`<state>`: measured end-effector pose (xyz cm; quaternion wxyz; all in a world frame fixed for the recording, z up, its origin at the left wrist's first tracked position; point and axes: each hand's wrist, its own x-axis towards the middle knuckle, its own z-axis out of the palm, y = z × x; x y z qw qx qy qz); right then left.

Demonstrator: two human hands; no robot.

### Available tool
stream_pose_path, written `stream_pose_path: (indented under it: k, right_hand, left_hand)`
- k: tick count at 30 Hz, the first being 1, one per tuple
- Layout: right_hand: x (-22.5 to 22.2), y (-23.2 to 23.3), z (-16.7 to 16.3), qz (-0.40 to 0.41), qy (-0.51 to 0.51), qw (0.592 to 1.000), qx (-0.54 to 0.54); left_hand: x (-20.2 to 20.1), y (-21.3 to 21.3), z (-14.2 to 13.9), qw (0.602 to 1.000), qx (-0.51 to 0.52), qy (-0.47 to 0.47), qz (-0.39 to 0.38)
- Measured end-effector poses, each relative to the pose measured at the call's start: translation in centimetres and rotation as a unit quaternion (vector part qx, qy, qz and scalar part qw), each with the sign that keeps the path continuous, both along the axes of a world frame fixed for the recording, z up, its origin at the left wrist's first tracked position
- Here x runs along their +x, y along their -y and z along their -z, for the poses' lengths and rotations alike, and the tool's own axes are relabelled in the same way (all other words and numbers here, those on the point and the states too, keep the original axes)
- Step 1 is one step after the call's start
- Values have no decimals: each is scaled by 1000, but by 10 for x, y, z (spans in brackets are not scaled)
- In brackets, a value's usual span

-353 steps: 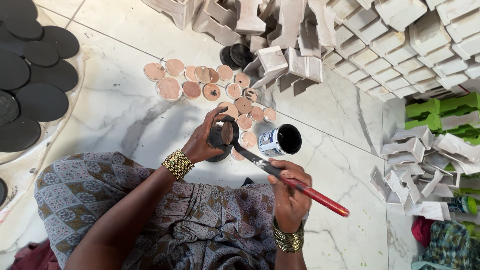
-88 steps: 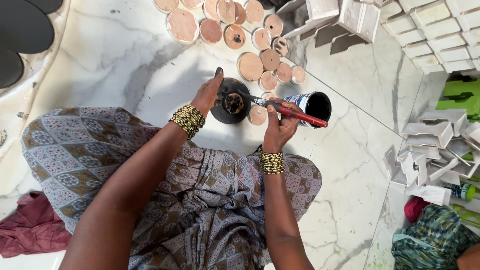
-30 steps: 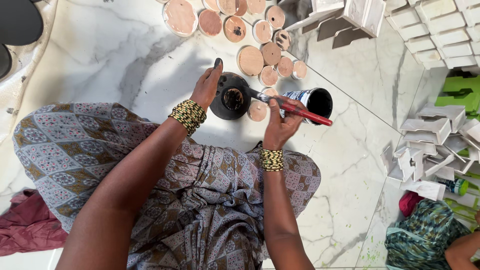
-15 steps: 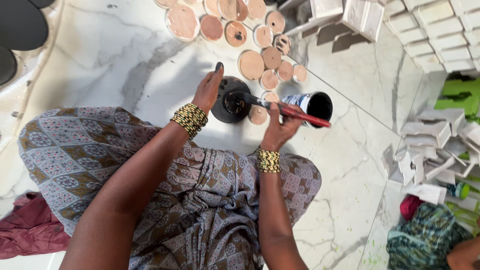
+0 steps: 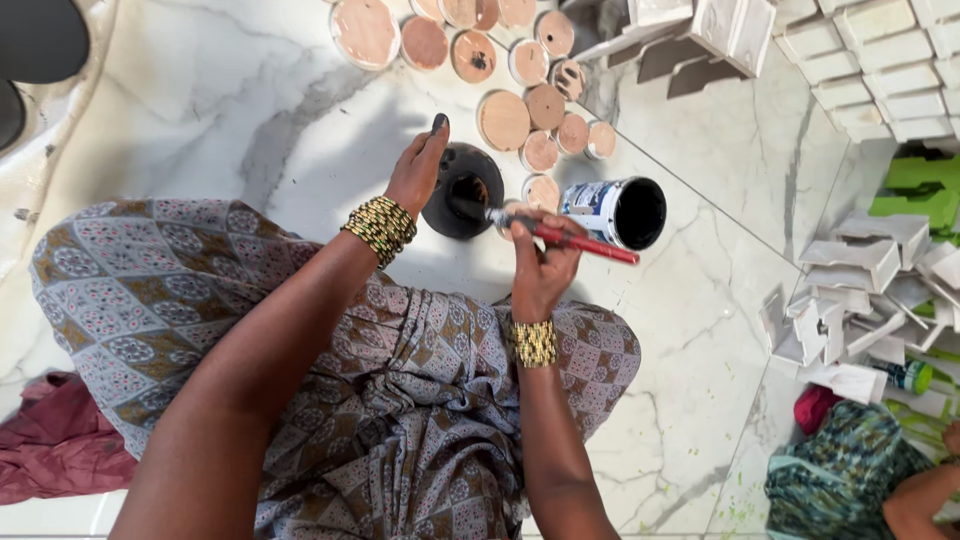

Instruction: The person sits on the floor painting round wooden discs black. They hold each disc with one hand, apply black paint with a brush dipped from an open paint can, and set finished discs aside with a pile of unpainted discs nearby.

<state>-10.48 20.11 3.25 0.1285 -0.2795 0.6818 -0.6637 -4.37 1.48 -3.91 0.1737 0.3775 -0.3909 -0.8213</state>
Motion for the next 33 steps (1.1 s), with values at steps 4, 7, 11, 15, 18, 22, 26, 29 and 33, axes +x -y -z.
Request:
stream_pose_path:
  k: [4,7,11,15,18,22,26,29,33]
  right_hand:
    - [-26,15,16,31,16,999,-30]
    - [-42,17,23,61,-26,994,-83]
    - [-41,-2,18,22,-51,998,-25]
    - [-32,-27,3,11,-75,997,22]
    - [-31,-29,-2,28,-84,996,5]
    - [-33,-4,7,19,-65,997,-21]
    - [-26,7,16,-5,-82,996,-28]
    - [-23,0,10,22,-84,996,11]
    - [-20,-19,-5,59,-87,991,82]
  left_hand:
    - [0,-2,-1,1000,-11,-17,3]
    - [1,0,-4,1000,11,-10,2]
    - [1,-2,-5,1000,-2,-8,-1]
    - [-1,-3,-2,1000,8,-3,9]
    - [-1,-5,0,999,-45,27,13]
    - [-2,-3,-1,1000,-12,11,12]
    - [-2,0,-5,1000,18,3,20]
    - [0,-4,-7,993,56,34,93]
    - [-1,-7,-7,973,-139,-28,181]
